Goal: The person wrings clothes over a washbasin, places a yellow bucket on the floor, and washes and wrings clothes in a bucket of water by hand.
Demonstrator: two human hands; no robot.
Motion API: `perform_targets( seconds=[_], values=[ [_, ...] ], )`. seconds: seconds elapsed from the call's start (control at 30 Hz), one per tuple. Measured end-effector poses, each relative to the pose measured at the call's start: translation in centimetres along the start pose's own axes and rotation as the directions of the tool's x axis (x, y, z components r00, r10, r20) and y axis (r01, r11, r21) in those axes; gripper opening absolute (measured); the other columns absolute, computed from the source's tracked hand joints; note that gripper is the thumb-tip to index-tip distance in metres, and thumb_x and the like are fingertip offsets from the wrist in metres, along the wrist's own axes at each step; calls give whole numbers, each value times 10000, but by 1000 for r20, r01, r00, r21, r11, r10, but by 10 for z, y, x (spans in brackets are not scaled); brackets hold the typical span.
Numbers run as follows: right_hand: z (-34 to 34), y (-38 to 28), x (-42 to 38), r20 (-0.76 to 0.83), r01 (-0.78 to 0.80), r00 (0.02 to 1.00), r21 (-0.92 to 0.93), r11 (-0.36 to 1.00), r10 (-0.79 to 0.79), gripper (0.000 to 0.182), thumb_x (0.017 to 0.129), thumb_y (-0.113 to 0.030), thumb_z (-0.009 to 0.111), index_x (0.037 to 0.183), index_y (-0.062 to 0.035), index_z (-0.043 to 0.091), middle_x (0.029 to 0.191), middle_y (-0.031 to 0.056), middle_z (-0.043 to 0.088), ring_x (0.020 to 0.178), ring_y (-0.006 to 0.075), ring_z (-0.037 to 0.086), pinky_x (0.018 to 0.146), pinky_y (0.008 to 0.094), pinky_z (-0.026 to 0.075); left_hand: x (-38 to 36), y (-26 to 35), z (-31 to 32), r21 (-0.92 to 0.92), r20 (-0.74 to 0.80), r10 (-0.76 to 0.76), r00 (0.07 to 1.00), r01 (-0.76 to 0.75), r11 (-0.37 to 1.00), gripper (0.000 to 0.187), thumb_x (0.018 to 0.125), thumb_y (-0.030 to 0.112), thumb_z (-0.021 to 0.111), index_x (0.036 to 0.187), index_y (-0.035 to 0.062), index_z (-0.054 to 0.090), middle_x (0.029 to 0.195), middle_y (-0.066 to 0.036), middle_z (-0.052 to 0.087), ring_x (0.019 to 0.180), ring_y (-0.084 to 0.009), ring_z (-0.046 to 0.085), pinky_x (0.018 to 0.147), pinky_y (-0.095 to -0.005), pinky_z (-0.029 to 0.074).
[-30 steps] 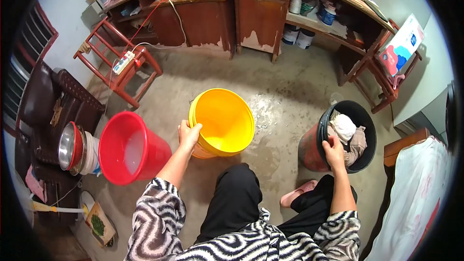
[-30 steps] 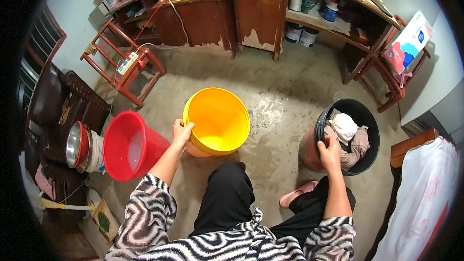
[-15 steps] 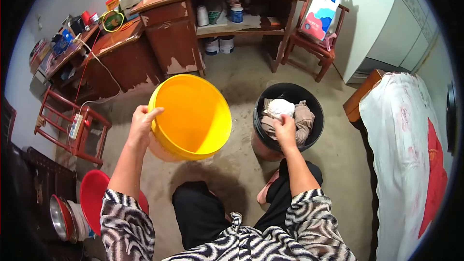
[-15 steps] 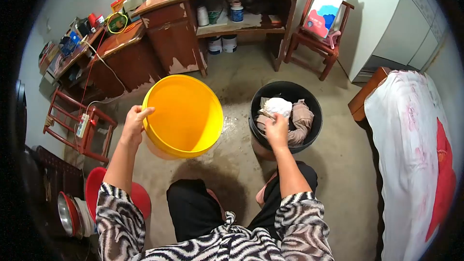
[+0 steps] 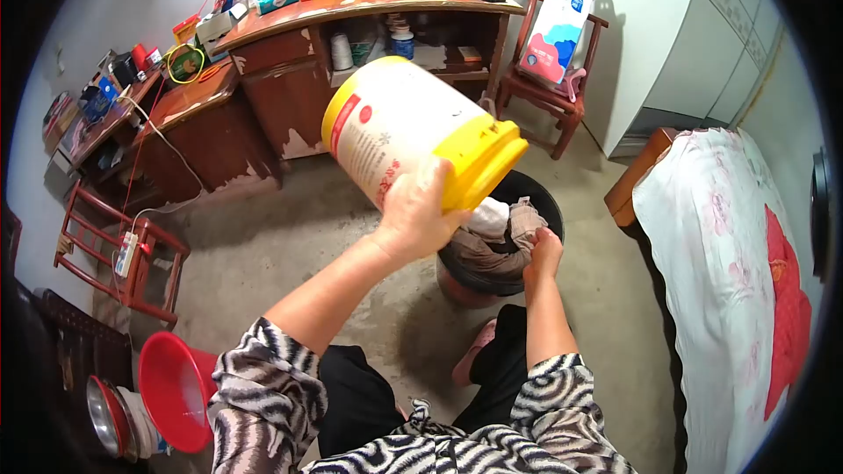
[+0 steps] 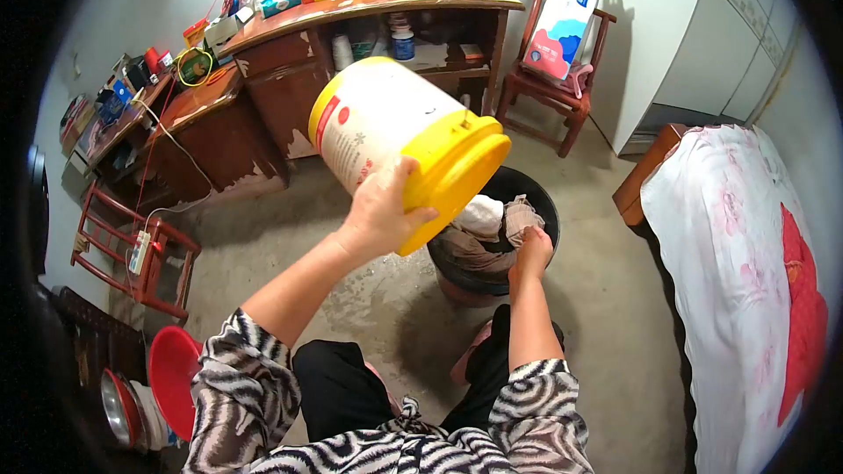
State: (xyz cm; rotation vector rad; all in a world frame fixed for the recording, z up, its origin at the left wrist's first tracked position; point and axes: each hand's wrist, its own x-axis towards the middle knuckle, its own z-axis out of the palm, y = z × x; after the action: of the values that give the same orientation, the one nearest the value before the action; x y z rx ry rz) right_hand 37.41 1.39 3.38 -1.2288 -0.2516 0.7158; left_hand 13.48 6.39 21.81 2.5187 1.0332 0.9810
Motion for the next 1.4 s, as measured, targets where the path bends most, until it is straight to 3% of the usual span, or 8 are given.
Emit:
perform_targets(
  seconds=[0.27, 0.37, 0.43, 0.77, 1.03, 1.1, 1.27, 1.4],
  values=[
    [-3, 11, 14, -304, 172, 932, -111, 979, -198, 346, 765, -86, 554, 1081, 36, 483, 925, 93, 527, 887, 192, 518, 776, 265, 406, -11, 5, 18, 53, 48, 274, 961, -276, 960, 510, 600, 145, 736, 986, 24, 426, 900, -153, 498, 844, -331, 507, 714, -408, 392],
    [-4, 4, 16, -409, 179, 837, -422, 889, -363, 413, 715, -73, 590, 1091, 63, 483, 1010, 130, 539, 919, 236, 523, 814, 310, 411, -13, 6, 20, 49, 40, 269, 962, -271, 961, 514, 597, 146, 737, 986, 21, 427, 909, -156, 503, 846, -331, 513, 722, -411, 395],
    [2, -16, 2, -579, -159, 768, -587, 793, -275, 535, 673, -131, 639, 1132, 77, 463, 1076, 200, 535, 1008, 306, 520, 863, 342, 409, -18, 4, 23, 21, -54, 220, 974, -219, 976, 521, 588, 137, 747, 984, 21, 430, 924, -170, 506, 858, -353, 512, 746, -410, 404],
    [-42, 65, 41, -435, -312, 866, -83, 946, 247, 543, 668, -38, 495, 1180, 119, 407, 1223, 271, 450, 1139, 353, 458, 956, 389, 368, -52, -74, 3, -497, -285, -278, 917, 107, 861, 502, 636, 97, 745, 1025, 5, 441, 922, -87, 521, 859, -210, 540, 770, -299, 433],
    [-46, 68, 37, -434, -424, 836, -125, 897, 335, 495, 762, -75, 356, 1240, 44, 396, 1258, 220, 445, 1137, 342, 459, 942, 387, 369, -153, -191, -48, -857, -186, -800, 571, 303, 416, 250, 762, 91, 630, 965, -12, 526, 847, -37, 562, 745, -145, 544, 709, -271, 460],
    [-49, 72, 41, -398, -433, 849, -142, 890, 349, 488, 767, -71, 352, 1238, 42, 399, 1253, 222, 448, 1123, 337, 469, 922, 392, 383, -192, -227, -43, -964, -161, -916, 368, 140, 226, 214, 728, 134, 640, 892, 25, 556, 787, -29, 560, 679, -159, 543, 579, -299, 452],
    [-44, 73, 30, -416, -533, 801, -167, 830, 431, 492, 752, -53, 365, 1238, 15, 400, 1213, 202, 470, 1017, 369, 514, 819, 523, 401, -284, -292, -55, -918, 58, -988, -142, 382, -109, 236, 630, 228, 641, 806, 115, 531, 725, -20, 538, 551, -153, 476, 409, -278, 290],
    [-49, 103, 17, -363, -572, 784, -104, 814, 504, 653, 595, 20, 462, 1237, 12, 343, 1210, 204, 424, 1004, 374, 473, 692, 604, 396, -347, -341, -54, -946, 59, -980, -191, 303, -116, 215, 624, 215, 619, 799, 129, 528, 724, -38, 541, 533, -166, 469, 398, -309, 311]
  ],
)
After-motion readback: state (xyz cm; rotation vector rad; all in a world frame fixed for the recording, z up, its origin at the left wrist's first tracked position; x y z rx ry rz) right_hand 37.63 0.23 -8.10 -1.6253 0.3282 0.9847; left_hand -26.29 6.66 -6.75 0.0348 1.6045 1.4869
